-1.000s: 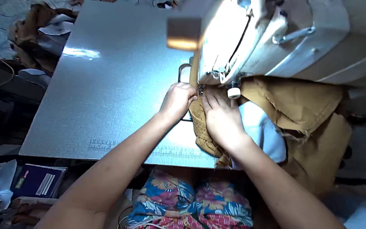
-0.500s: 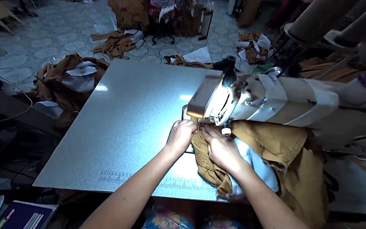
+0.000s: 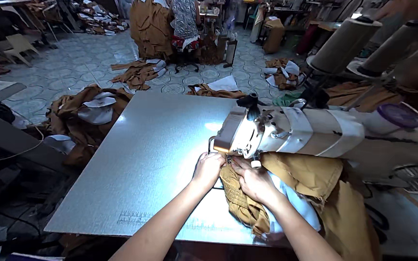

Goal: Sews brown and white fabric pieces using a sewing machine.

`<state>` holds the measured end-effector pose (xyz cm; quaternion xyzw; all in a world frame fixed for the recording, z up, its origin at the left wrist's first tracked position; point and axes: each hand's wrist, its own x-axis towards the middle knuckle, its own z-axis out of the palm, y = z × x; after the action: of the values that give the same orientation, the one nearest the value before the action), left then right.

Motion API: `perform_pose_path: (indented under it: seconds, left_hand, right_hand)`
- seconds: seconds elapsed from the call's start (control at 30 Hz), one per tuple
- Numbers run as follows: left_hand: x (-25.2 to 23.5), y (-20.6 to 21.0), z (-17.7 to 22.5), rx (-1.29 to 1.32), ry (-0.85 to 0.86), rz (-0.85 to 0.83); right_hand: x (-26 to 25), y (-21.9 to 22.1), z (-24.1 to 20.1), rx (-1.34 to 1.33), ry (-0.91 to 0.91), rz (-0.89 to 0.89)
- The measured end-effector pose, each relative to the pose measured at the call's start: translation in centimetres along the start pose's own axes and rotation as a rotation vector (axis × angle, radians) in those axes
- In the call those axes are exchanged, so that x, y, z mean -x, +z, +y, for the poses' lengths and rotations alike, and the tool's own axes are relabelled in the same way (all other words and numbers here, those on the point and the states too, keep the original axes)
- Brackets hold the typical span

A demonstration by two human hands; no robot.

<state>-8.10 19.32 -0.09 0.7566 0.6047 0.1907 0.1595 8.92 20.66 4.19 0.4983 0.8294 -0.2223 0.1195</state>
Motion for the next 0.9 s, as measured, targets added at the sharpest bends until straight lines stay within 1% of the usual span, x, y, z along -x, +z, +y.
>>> perform_pose_path:
  seconds: [0.03, 0.13, 0.4, 0.57, 0.7, 0.8, 0.9]
  left_hand:
    - [0.1, 0.0, -0.1, -0.005, 0.008, -0.006]
    - [0.0, 0.4, -0.2, 0.001, 0.035, 0.045]
    - [0.0, 0.8, -0.2, -0.043, 0.033, 0.045]
    - [-0.1, 1.7, -0.6, -0.040, 0.096, 0.150]
    - [0.0, 1.5, -0.5, -0.031, 0.089, 0.147]
    - [0.2, 1.9, -0.6, -0.023, 0.121, 0.199]
    - [0.1, 1.9, -0.6, -0.017, 0.120, 0.199]
  right_hand:
    - [0.0, 0.0, 0.0, 0.000, 0.001, -0.010]
    - [0.0, 0.0, 0.1, 0.008, 0.009, -0.010]
    - [0.0, 0.2, -0.1, 0.001, 0.022, 0.011]
    - [0.1, 0.5, 0.0, 0.013, 0.015, 0.035]
    - [0.0, 0.4, -0.3, 0.027, 0.031, 0.029]
    - [0.2, 0.6, -0.8, 0.044, 0.066, 0.014]
    - [0.2, 1.0, -0.9, 0.095, 0.056, 0.050]
